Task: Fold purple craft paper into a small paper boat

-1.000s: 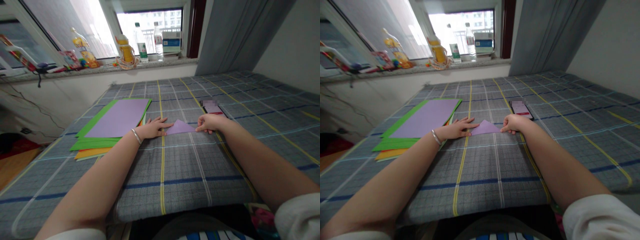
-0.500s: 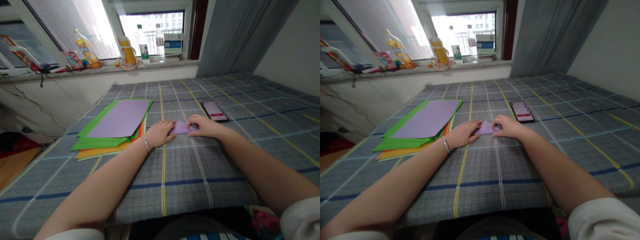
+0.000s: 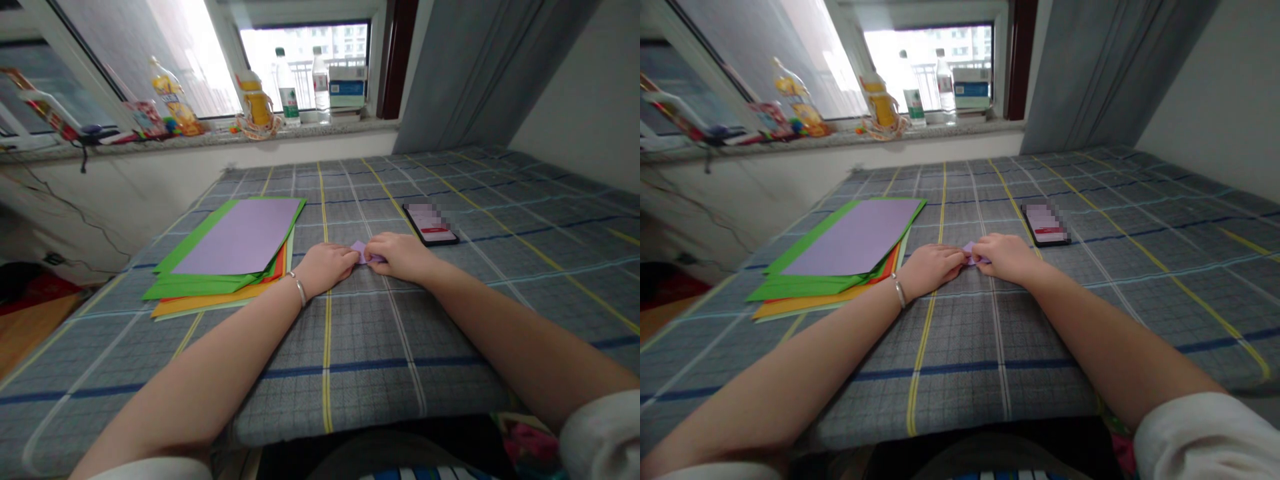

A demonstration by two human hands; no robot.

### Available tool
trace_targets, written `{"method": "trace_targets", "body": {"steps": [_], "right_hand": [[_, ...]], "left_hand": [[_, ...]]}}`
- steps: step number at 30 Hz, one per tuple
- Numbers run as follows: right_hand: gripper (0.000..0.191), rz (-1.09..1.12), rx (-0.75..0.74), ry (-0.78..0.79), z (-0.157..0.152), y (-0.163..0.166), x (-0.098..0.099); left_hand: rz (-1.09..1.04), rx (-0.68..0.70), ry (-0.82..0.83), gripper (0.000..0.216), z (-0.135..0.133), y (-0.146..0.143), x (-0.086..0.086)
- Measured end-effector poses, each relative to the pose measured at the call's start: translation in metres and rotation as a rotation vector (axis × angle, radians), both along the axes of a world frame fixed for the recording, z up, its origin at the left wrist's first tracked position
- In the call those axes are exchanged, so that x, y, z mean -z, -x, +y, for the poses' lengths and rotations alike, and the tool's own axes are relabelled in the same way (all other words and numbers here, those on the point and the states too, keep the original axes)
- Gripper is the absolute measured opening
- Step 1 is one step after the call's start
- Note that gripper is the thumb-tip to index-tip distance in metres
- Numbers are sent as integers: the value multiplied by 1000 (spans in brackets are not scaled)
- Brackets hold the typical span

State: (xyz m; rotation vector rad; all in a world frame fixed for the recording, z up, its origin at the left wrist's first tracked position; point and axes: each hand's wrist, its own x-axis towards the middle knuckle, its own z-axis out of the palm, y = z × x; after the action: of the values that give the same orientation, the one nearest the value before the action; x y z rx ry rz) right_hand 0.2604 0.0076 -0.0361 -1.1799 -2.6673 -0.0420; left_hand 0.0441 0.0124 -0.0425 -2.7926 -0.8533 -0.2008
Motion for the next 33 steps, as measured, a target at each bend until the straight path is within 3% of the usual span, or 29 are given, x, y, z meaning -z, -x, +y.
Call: {"method": "trace_targets", "body": {"steps": [7, 12, 20, 33], "right_hand": [[15, 94, 61, -42, -2, 8, 0], [11, 161, 91, -113, -8, 13, -4], [6, 208, -25, -259, -6, 19, -1], [7, 300, -49, -290, -3, 12, 1]], "left_hand": [[-143, -113, -39, 20, 4, 2, 6], [-271, -82, -62, 21, 5, 3, 6], [-347, 67, -202, 19, 6, 3, 5], [-401, 36, -301, 14, 3, 7, 0]]}}
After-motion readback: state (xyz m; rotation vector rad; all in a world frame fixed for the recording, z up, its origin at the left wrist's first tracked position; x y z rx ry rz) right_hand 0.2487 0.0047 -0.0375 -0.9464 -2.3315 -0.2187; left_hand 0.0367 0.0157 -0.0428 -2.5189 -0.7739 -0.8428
